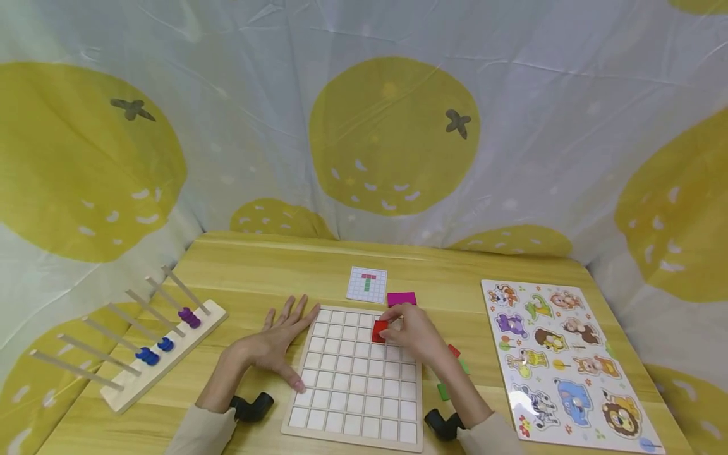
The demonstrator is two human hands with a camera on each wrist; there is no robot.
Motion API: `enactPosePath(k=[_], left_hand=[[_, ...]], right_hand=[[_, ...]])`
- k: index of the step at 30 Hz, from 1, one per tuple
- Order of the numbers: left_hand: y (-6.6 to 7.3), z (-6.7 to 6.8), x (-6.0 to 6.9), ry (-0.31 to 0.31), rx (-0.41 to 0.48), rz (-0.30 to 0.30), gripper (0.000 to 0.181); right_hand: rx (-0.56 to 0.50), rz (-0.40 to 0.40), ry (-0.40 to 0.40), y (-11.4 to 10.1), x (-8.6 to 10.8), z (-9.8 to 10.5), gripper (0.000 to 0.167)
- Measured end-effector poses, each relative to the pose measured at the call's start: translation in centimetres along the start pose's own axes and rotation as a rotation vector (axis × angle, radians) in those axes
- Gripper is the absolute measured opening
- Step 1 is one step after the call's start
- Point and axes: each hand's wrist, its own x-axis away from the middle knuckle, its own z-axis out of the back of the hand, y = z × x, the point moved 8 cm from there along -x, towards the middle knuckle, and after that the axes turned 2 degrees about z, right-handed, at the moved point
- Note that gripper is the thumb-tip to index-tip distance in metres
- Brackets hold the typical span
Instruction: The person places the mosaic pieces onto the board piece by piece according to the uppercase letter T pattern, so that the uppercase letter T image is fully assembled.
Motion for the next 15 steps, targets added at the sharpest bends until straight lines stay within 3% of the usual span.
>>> enactPosePath(k=[15], left_hand=[[-0.2, -0.1, -0.2, 0.001, 0.007, -0.004, 0.149]], right_hand=[[0.043, 0.005, -0.022, -1.4, -1.5, -2.9, 0.015]])
